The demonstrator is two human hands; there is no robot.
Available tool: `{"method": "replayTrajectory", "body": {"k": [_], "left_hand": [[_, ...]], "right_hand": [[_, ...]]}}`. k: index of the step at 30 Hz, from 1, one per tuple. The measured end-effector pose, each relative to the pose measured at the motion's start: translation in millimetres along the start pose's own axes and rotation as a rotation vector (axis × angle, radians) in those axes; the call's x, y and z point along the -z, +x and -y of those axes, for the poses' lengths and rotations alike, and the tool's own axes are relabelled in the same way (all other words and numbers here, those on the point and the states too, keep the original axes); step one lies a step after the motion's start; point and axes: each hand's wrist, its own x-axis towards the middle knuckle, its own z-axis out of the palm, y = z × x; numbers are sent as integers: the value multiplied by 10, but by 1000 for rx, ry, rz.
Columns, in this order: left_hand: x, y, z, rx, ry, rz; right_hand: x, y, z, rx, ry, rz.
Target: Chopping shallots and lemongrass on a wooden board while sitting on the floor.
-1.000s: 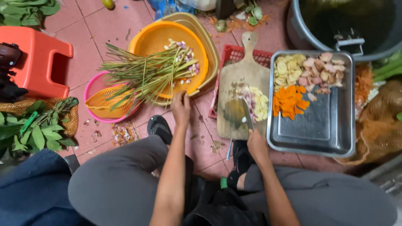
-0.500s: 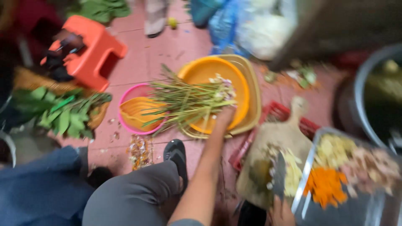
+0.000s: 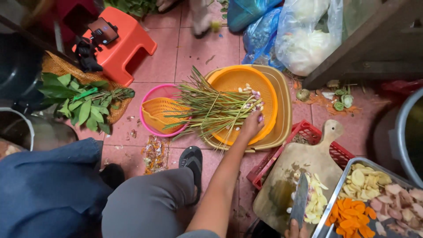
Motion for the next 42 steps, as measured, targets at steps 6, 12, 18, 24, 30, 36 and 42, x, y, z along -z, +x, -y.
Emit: {"method": "replayTrajectory", "body": {"k": [6,12,18,24,30,36,42], "left_hand": [[231,-671,-804,331,-884,-192],[707,-1936,-1559,476,-1285,271],[1036,-2292,-1879,420,-1187,390],[1211,-2396,-2086,318,-1101,421],[876,-2429,-1842,190,-987,419],[720,-2457,-1892,185,-1102,355],[660,-2513,-1862,196,-1112,371]], "right_hand": [[-693,-1125,2268,223,-79,21],[-1014,-1656,3204,600,-457,-216],[-1141,-1848,3449,654,-524,-263],[-1201,-2008,3574,775,-524,-243],[-1151,-1876,3405,780,-571,-200],[-1179,-1921,3505,622,-649,-140],[-1206,-1833,3425,663,-635,-132]]}}
